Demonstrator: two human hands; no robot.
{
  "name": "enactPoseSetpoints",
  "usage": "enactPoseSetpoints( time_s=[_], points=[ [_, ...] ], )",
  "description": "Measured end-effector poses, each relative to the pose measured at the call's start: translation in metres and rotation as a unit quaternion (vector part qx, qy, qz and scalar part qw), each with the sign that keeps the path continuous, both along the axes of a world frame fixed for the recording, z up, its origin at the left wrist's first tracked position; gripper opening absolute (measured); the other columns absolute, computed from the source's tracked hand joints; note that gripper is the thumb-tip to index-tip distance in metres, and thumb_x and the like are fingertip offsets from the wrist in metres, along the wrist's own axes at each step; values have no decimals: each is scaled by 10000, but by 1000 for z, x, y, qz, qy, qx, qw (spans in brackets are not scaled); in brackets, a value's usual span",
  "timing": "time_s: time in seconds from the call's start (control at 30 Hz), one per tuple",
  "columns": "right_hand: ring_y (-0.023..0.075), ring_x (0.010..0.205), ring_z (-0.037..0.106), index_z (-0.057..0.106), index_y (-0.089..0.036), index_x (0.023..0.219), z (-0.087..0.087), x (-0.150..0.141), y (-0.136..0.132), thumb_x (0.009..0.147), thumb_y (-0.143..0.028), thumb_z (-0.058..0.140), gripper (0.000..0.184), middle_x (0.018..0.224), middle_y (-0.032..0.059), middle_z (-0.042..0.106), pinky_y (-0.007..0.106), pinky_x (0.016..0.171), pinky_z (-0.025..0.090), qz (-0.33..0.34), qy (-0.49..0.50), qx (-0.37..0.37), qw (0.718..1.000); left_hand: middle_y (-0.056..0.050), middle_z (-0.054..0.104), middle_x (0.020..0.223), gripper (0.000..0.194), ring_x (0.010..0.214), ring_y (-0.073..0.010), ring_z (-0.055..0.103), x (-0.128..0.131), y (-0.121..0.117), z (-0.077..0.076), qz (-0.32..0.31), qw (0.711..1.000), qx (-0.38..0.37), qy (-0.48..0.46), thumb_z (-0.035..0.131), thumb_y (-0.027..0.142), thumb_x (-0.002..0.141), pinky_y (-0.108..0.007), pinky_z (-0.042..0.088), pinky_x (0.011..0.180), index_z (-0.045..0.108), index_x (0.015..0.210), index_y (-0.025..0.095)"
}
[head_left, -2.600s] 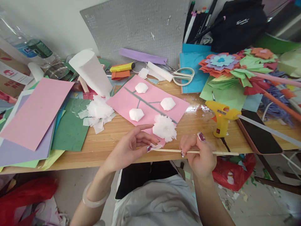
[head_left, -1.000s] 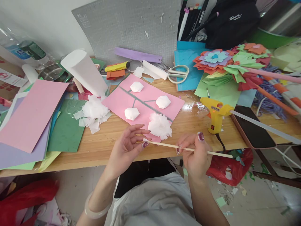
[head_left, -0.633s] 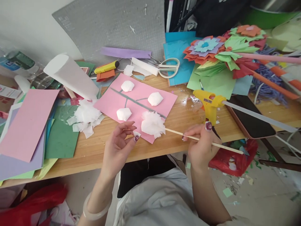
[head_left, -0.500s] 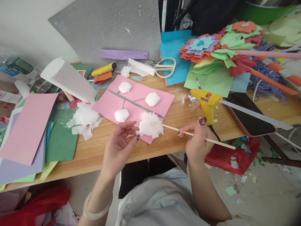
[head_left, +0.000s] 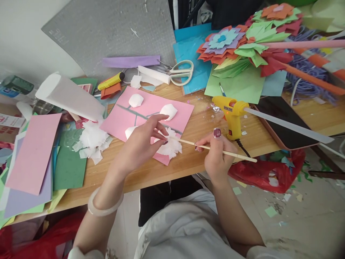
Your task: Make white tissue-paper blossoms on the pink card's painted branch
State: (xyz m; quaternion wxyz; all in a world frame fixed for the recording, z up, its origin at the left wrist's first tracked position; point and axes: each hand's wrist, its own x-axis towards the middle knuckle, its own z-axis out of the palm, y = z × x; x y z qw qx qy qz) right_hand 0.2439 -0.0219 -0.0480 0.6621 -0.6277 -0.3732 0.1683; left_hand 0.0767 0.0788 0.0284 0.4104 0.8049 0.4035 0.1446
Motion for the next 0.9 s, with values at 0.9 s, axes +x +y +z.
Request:
enactPoseSetpoints(
  time_s=[0.9],
  points=[
    [146,504,601,653,-234,570,3,2,-7,1016,-377,401,532,500,-5,616,328,580,461,6,-59,40,997,-24,706,879,575,816,-220,667,33,23,9,-141,976,67,151,560,105,767,-303,481,704,506,1327,222]
  ],
)
